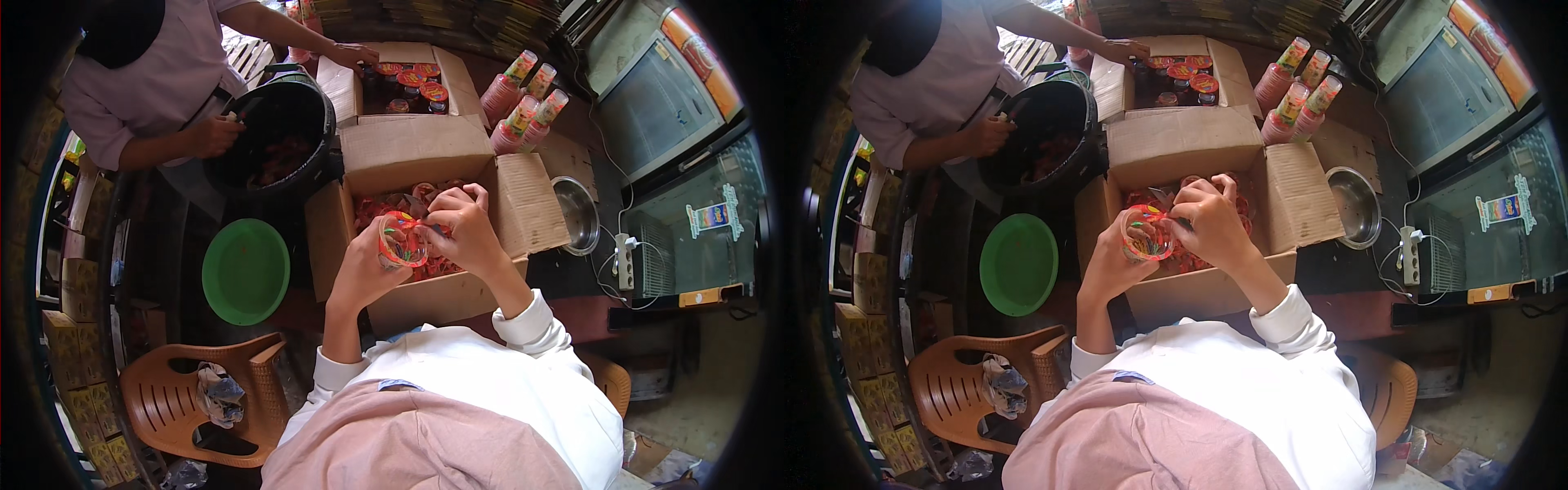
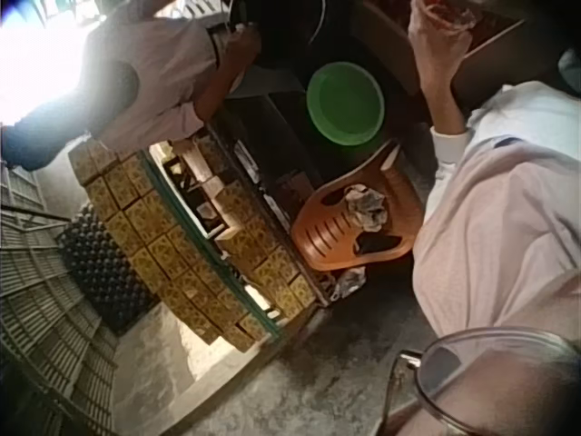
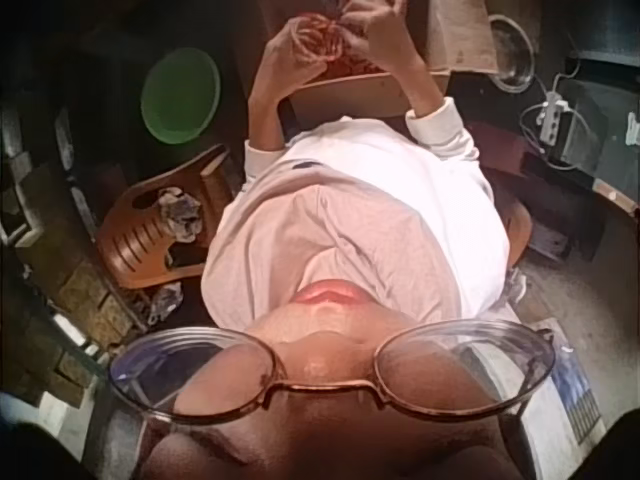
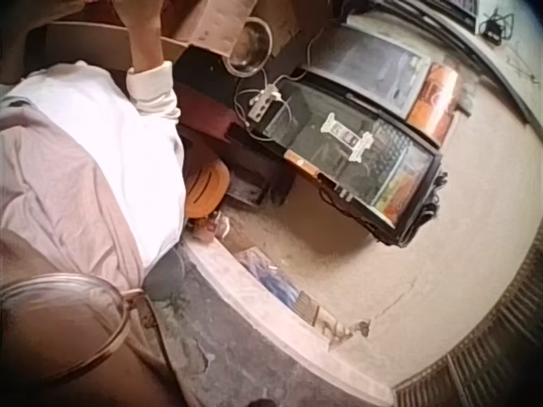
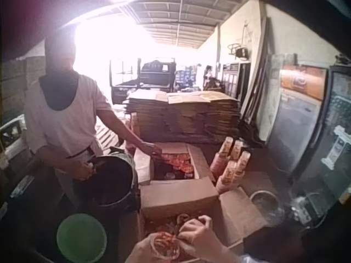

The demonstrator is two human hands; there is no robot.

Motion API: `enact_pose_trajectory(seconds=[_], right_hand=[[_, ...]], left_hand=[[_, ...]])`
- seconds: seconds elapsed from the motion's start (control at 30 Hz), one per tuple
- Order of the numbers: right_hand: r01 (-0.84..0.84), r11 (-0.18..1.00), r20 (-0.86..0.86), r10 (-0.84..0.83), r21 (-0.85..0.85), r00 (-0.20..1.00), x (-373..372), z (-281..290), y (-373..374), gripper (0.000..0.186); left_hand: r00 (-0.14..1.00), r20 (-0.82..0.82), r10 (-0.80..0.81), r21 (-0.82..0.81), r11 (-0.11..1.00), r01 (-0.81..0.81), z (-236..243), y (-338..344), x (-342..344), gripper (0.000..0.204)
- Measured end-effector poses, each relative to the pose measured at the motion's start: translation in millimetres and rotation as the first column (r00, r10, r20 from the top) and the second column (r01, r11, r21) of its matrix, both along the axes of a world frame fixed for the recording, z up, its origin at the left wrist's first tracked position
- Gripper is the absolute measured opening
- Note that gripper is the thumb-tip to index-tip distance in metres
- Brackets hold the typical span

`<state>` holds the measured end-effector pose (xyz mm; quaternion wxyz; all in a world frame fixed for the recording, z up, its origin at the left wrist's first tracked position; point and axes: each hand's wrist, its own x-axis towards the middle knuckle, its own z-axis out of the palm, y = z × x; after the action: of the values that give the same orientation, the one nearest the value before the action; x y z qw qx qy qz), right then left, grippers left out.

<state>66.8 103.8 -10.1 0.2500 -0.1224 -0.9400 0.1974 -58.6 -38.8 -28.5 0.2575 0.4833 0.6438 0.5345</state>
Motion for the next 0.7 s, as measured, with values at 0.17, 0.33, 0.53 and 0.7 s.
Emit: enact_pose_trajectory(seconds=[0.17, 0.33, 0.53, 0.7], right_hand=[[-0.018, 1.0, -0.031, 0.017, -0.025, 0.999, -2, -1, 2, 0.009], [-0.022, 1.0, -0.133, 0.023, 0.006, 0.991, -5, 0, 4, 0.008], [-0.071, 0.997, -0.143, 0.067, -0.017, 0.987, -9, -4, 11, 0.005], [-0.104, 0.995, -0.136, 0.104, 0.011, 0.985, -12, -6, 15, 0.006]], left_hand=[[0.988, 0.146, -0.047, -0.027, 0.998, 0.052, 4, -1, -4, 0.05], [0.978, 0.193, -0.078, 0.001, 0.997, 0.08, 0, -1, -10, 0.047], [0.938, 0.332, -0.098, 0.024, 0.995, 0.095, -3, -3, -12, 0.044], [0.916, 0.379, -0.134, 0.019, 0.99, 0.137, -2, -7, -16, 0.045]])
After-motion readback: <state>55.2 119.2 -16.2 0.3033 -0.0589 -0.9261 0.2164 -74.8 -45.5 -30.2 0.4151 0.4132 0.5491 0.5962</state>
